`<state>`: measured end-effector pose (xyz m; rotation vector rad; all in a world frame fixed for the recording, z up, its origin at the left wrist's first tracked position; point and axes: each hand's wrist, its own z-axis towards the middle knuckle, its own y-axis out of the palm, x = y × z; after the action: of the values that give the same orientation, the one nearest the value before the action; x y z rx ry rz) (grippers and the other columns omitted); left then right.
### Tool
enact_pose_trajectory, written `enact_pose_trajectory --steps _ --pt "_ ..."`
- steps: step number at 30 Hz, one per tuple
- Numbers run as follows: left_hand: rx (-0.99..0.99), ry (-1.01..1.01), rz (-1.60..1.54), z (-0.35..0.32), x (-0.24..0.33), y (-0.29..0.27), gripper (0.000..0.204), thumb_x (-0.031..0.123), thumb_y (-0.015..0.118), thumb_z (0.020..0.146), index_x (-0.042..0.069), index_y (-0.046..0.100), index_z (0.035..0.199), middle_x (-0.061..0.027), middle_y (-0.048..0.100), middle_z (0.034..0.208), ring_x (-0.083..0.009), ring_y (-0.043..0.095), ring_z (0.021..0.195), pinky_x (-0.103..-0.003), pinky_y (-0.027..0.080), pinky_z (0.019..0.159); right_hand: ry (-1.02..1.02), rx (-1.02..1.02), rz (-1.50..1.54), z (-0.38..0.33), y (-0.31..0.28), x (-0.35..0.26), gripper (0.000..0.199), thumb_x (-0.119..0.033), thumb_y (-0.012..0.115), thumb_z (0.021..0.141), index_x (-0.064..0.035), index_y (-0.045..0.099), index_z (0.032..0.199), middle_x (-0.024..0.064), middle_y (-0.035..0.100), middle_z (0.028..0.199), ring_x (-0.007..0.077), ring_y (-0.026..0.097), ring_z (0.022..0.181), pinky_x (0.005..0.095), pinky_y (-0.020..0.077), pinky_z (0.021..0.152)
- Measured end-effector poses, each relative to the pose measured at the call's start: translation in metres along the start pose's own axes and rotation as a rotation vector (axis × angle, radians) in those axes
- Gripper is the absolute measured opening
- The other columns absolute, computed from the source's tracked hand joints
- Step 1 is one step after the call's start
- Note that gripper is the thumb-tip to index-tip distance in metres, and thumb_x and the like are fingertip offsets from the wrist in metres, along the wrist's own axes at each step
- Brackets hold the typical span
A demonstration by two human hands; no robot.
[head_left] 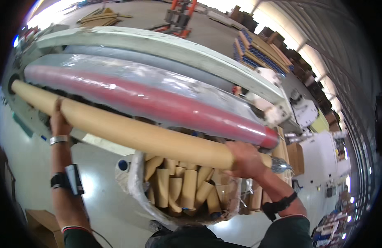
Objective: Operating an industrial laminating or roll-winding machine by loading cardboard cores onto the spindle and managing the material rolls.
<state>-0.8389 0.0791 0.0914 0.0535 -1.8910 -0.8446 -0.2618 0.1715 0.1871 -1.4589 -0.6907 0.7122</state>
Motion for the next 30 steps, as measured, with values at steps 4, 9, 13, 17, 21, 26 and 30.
enact_pose_trajectory --steps 4,9,13,17,21,26,30 --pt "0.285 0.157 -0.012 -0.01 0.001 0.02 0.033 0.026 0.075 0.075 0.0 0.061 0.091 -0.0093 0.06 0.075 -0.0179 0.054 0.058 -0.034 0.046 0.049 0.209 -0.202 -0.018 0.029 -0.01 -0.035 0.067 -0.027 0.083 0.045 -0.0114 0.056 0.105 0.013 0.06 0.099 0.0349 0.057 0.092 0.0428 0.0466 0.079" --pt "0.311 0.279 -0.031 0.018 0.013 0.011 0.061 0.018 0.075 0.074 -0.009 0.038 0.115 -0.0162 0.053 0.11 -0.0234 0.053 0.096 -0.034 0.044 0.084 0.322 0.033 -0.022 0.017 0.006 -0.055 0.083 -0.027 0.082 0.046 -0.0088 0.046 0.118 0.016 0.053 0.108 0.0359 0.05 0.103 0.0455 0.039 0.09" --pt "0.171 0.362 -0.033 0.012 0.013 -0.009 0.069 0.026 0.071 0.078 -0.004 0.031 0.124 -0.0174 0.05 0.116 -0.0248 0.051 0.104 -0.034 0.042 0.089 0.372 0.065 0.016 0.045 0.012 -0.095 0.086 -0.023 0.082 0.048 -0.007 0.043 0.123 0.0187 0.051 0.113 0.0379 0.046 0.109 0.0474 0.0352 0.095" --pt "-0.262 -0.123 -0.071 0.008 0.016 -0.061 0.051 0.042 0.051 0.091 0.005 0.038 0.124 -0.0103 0.054 0.109 -0.0186 0.057 0.094 -0.033 0.05 0.077 0.256 0.228 -0.004 0.124 0.041 -0.182 0.093 -0.025 0.08 0.055 -0.0014 0.035 0.133 0.022 0.04 0.131 0.0392 0.034 0.124 0.0469 0.0248 0.105" --pt "-0.283 -0.115 0.351 0.037 0.05 -0.185 0.05 0.031 0.052 0.092 0.005 0.038 0.132 -0.012 0.058 0.108 -0.0199 0.061 0.086 -0.034 0.051 0.078 0.198 0.227 0.024 0.219 0.034 -0.27 0.091 -0.029 0.079 0.057 0.0 0.036 0.132 0.0226 0.039 0.132 0.0386 0.034 0.125 0.0472 0.0246 0.105" --pt "0.209 -0.081 0.482 0.068 0.138 -0.382 0.048 0.015 0.058 0.086 -0.002 0.041 0.127 -0.0108 0.06 0.094 -0.0183 0.063 0.076 -0.03 0.052 0.068 0.076 -0.036 0.133 0.358 0.005 -0.4 0.091 -0.036 0.078 0.06 0.001 0.034 0.131 0.023 0.045 0.124 0.0383 0.042 0.116 0.0465 0.0321 0.1" --pt "0.552 0.041 0.427 0.088 0.214 -0.512 0.038 0.012 0.057 0.087 -0.002 0.045 0.12 -0.0098 0.058 0.092 -0.0146 0.061 0.066 -0.024 0.05 0.054 -0.018 -0.05 0.124 0.447 0.003 -0.488 0.09 -0.037 0.077 0.062 0.001 0.034 0.13 0.0225 0.048 0.119 0.0373 0.045 0.113 0.0449 0.0353 0.097"
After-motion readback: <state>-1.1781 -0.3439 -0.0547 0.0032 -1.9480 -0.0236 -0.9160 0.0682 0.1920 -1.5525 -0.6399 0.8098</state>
